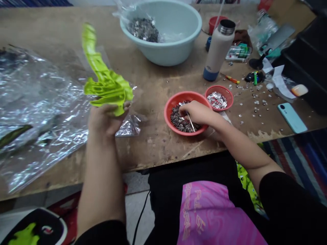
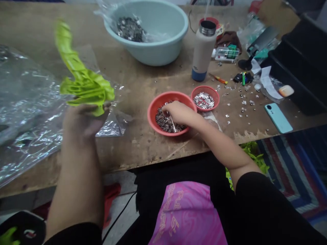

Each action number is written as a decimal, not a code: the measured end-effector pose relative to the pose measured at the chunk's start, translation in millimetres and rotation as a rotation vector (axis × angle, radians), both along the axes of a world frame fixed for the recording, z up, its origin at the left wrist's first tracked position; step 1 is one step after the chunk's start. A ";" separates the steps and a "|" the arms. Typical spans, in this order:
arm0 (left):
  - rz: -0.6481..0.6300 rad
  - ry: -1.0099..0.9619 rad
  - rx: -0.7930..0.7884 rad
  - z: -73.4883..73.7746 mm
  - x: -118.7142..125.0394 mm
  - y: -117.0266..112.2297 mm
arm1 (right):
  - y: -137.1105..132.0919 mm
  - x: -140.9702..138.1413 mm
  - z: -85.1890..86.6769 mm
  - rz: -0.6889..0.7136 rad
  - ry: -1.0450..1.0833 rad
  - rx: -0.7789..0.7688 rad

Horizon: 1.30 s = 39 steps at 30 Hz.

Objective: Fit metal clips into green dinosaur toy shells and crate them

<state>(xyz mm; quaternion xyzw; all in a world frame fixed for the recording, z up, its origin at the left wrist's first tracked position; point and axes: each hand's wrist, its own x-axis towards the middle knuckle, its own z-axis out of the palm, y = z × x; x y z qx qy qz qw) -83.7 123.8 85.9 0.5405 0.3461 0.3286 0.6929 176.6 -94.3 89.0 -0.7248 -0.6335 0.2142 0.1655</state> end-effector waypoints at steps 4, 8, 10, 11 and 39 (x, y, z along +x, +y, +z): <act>-0.044 -0.323 -0.058 11.8 74.0 -54.7 | 4.3 23.9 0.9 -0.106 0.217 0.238; -0.360 -0.389 0.015 0.4 126.3 -78.7 | -1.4 37.8 -5.4 -0.275 0.580 0.539; -0.394 -0.411 -0.018 -8.1 133.8 -85.6 | -6.5 40.3 -9.8 -0.340 0.756 0.648; -0.394 -0.428 -0.049 -11.1 134.1 -89.5 | -8.6 40.8 -12.2 -0.362 0.810 0.694; -0.426 -0.596 -0.020 -33.5 139.1 -122.5 | -2.0 -4.4 -40.7 -0.150 0.745 1.088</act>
